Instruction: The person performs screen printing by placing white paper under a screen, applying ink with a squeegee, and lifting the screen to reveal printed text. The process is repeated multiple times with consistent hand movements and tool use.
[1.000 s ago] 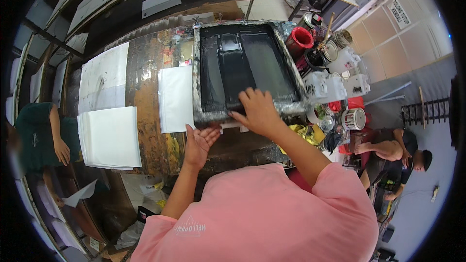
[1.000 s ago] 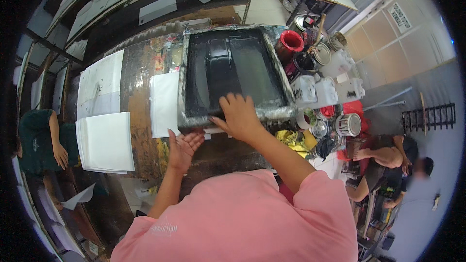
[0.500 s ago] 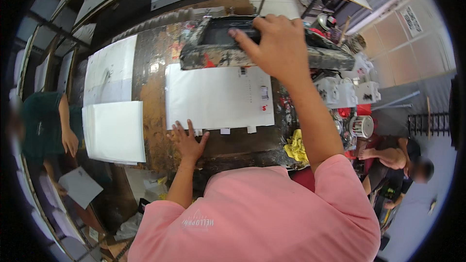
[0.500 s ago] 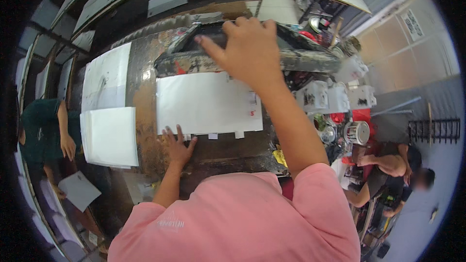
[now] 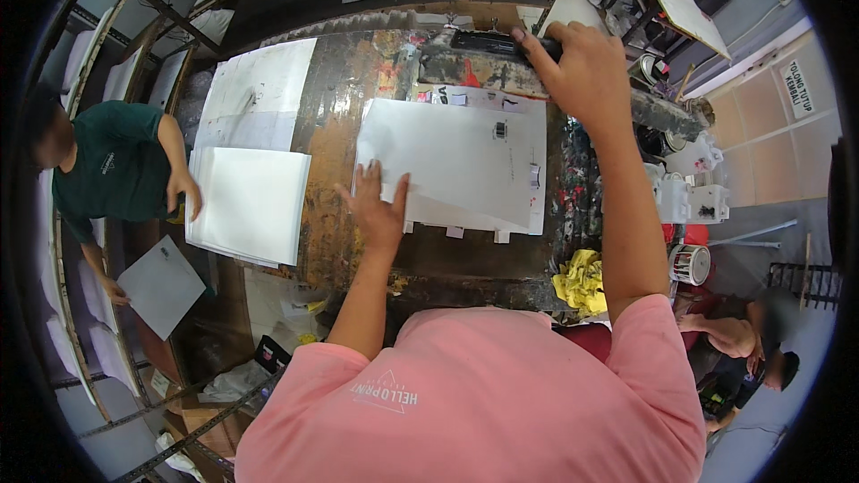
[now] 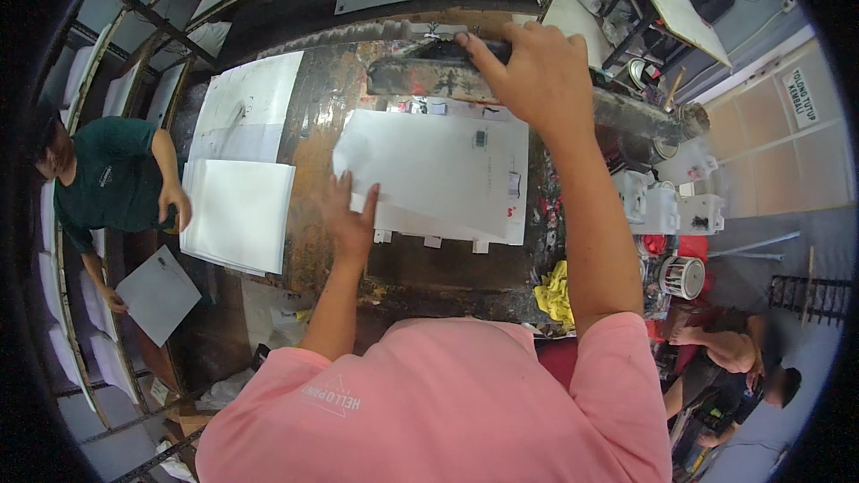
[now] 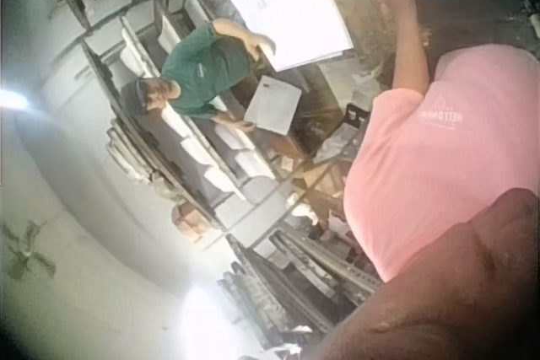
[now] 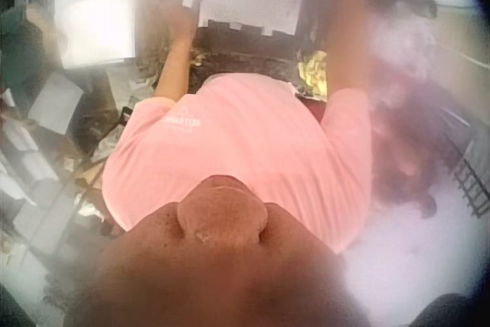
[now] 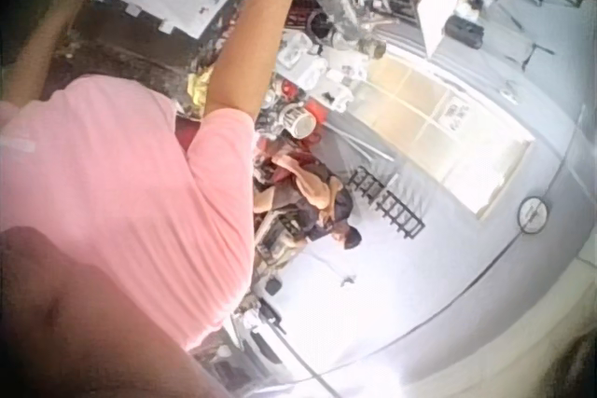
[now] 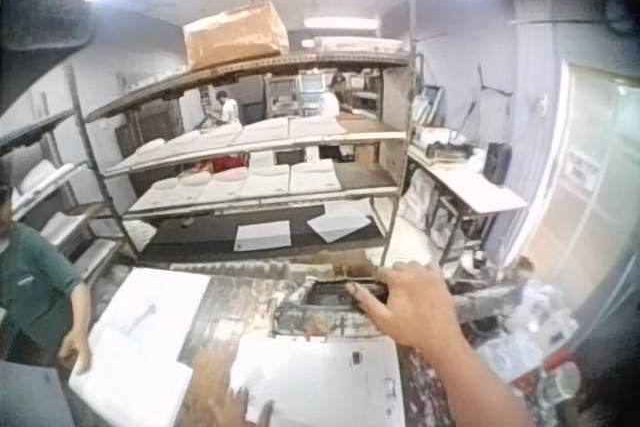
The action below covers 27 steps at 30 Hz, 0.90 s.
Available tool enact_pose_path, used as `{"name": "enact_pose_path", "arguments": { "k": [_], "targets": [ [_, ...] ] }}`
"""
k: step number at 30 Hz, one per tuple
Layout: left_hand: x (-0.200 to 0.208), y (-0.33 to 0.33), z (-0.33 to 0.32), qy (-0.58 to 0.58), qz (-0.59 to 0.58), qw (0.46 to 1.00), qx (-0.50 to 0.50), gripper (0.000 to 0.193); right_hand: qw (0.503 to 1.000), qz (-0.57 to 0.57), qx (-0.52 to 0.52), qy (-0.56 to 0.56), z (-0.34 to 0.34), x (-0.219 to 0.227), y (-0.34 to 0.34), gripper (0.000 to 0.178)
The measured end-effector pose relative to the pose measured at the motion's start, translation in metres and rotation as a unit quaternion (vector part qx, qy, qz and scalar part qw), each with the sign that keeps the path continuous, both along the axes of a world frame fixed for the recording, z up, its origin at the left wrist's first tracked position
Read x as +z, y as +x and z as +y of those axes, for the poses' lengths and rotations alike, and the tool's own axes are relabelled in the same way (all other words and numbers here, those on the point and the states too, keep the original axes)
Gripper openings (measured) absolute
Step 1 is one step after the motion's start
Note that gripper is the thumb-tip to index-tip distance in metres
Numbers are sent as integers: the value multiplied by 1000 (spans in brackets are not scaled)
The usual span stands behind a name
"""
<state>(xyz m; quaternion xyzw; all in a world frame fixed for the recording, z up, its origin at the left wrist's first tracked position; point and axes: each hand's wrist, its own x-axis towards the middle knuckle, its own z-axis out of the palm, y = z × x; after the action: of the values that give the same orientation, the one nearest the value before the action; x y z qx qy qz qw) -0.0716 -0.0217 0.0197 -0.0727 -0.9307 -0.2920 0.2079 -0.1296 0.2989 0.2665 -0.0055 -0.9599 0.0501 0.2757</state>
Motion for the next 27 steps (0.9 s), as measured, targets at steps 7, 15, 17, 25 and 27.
{"name": "enact_pose_path", "arguments": {
  "k": [7, 15, 17, 25, 27],
  "targets": [
    [-24, 11, -142, -59, -74, 986, 139, 63, 1000, 27, 7, 5, -5, -28, 24, 62],
    [-55, 42, 58, -119, -100, 943, -293, 55, 999, 34, 7, 5, -2, -28, 21, 63],
    [-86, 46, 87, -155, -112, 935, -300, 57, 999, 38, 11, 5, 1, -25, 15, 64],
    [-110, 46, 107, -188, -155, 918, -314, 59, 999, 42, 9, -19, 8, -15, -1, 64],
    [-108, 47, 110, -195, -161, 914, -317, 59, 999, 33, 5, -26, 7, -10, -2, 64]
  ]
}}
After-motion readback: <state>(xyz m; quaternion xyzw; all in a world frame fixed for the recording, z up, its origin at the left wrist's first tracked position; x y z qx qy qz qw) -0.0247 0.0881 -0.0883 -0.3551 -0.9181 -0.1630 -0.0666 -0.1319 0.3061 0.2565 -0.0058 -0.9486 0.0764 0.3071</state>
